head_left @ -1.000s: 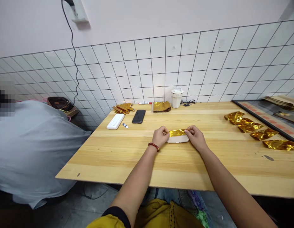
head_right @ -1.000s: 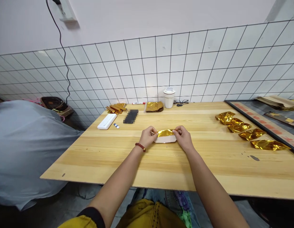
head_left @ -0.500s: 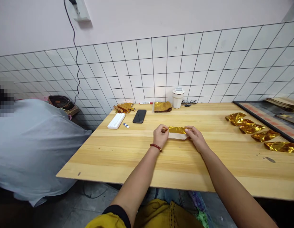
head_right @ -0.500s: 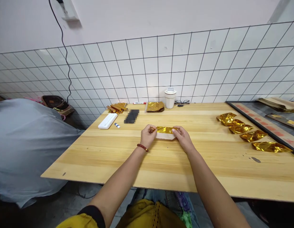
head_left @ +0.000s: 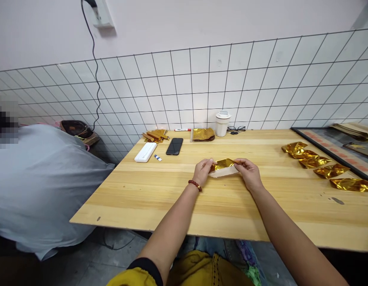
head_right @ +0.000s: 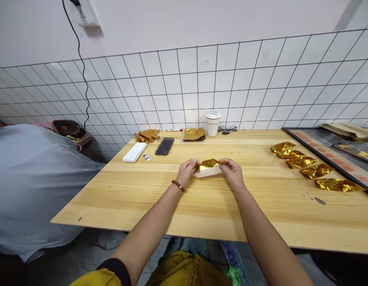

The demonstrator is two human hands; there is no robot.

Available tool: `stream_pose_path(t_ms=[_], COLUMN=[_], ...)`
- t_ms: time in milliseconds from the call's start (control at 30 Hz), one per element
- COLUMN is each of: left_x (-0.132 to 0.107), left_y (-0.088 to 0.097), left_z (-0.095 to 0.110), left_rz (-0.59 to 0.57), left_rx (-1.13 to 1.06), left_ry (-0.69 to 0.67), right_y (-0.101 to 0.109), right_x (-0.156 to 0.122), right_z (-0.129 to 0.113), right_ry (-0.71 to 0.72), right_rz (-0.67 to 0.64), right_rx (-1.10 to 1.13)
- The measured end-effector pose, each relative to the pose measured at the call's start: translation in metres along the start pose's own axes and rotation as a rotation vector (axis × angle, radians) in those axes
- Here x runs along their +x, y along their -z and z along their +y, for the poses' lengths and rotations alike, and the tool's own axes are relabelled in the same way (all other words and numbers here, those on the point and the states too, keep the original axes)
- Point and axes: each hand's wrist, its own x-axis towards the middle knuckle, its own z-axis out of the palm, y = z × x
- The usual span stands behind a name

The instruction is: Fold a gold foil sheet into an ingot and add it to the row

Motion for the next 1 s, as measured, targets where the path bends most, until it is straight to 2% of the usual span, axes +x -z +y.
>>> stream_pose_path(t_ms=[133, 300, 467, 667, 733, 867, 933, 1000], left_x=[0.003, 0.009, 0.009, 0.004, 0.003, 0.004, 0.004, 0.003], left_y=[0.000, 0.001, 0.002, 0.000, -0.001, -0.003, -0.003, -0.002], left_z=[-0.005, -0.015, -0.016, -0.011, -0.009, -0.003, 0.000, 0.001], left_rz=[-0.039, 0.031, 0.052, -0.054, -0.028, 0.101, 0.098, 0.044], left_rx=[-0.074, -0.130, -0.117, -0.087, -0.096, -0.145, -0.173, -0.208], left_ry=[0.089, 0.071, 0.041, 0.123, 0.104, 0.057, 0.098, 0.166], right_y=[0.003, 0.003, -0.001, -0.002, -0.002, -0.002, -0.002, -0.001], right_x=[0.000, -0.003, -0.005, -0.004, -0.004, -0.004, -0.003, -0.002], right_z=[0.001, -0.004, -0.005, -0.008, -0.011, -0.011, -0.009, -0.006], right_ry=[-0.004, -0.044, -0.076, -0.075, -0.108, -0.138, -0.157, -0.178], right_rz=[-0.024, -0.198, -0.174, -0.100, -0.079, -0.112, -0.135, -0.131], right_rx=[-0.015, -0.001, 0.005, 0.102, 0.136, 0.147, 0.142, 0.148])
